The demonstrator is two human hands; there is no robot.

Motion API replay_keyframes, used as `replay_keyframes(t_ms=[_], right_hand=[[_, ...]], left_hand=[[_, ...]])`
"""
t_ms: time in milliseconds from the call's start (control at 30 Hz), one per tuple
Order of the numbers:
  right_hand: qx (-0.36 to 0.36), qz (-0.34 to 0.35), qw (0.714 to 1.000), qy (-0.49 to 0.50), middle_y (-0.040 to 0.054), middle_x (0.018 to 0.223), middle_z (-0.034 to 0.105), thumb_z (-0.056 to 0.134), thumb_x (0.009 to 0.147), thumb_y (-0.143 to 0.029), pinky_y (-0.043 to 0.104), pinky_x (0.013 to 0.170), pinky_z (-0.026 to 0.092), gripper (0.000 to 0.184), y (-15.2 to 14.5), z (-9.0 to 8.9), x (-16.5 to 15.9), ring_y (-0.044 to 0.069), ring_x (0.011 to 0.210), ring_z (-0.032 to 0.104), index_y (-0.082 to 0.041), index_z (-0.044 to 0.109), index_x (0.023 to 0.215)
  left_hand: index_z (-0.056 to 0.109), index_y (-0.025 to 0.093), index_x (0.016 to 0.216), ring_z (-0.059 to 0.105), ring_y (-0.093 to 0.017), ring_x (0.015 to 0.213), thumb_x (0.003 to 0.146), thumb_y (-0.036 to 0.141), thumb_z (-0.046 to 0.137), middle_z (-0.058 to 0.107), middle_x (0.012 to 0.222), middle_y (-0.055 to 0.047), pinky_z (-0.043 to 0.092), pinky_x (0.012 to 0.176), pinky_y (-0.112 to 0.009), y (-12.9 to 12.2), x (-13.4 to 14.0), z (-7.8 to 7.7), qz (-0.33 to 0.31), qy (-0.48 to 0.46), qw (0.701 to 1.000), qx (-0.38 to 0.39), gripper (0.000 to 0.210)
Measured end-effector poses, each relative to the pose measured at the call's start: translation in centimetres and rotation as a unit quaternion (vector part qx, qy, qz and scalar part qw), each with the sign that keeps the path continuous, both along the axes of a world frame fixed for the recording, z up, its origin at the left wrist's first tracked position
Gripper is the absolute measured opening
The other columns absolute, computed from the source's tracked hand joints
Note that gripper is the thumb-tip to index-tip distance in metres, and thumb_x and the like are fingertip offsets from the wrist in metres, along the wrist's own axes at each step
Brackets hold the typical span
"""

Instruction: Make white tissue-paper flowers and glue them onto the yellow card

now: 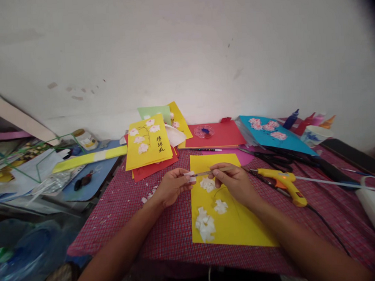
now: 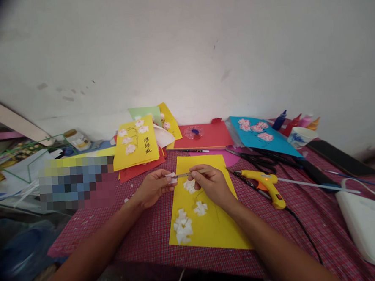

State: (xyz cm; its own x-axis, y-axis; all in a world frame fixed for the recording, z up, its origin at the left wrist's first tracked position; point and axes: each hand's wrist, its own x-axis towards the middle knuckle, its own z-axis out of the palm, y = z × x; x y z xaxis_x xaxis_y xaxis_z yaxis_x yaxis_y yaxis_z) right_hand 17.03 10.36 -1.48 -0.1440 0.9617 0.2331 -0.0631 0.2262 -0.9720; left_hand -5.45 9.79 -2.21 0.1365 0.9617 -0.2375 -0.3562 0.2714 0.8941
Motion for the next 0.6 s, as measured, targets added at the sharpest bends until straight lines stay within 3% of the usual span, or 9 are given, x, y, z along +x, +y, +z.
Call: replay_keyframes(t_ms=[600], right_hand=[[-0.012,-0.021,1.0,-0.011,0.0055,0.077,0.073,0.072,0.082,-0.045,0.027,0.05,0.049,0.029,-0.18,0.5,-0.32,0.012,0.049,0.058,-0.016,0.072,0.084]], left_hand=[[0.068,0.012,0.091,0.074,-0.019,0.076,0.064,0.026,0.089,0.074,0.091,-0.008,0.057,0.065,-0.026,-0.22,0.1,0.22,-0.009,0.028,1.0,0.011,0.037]])
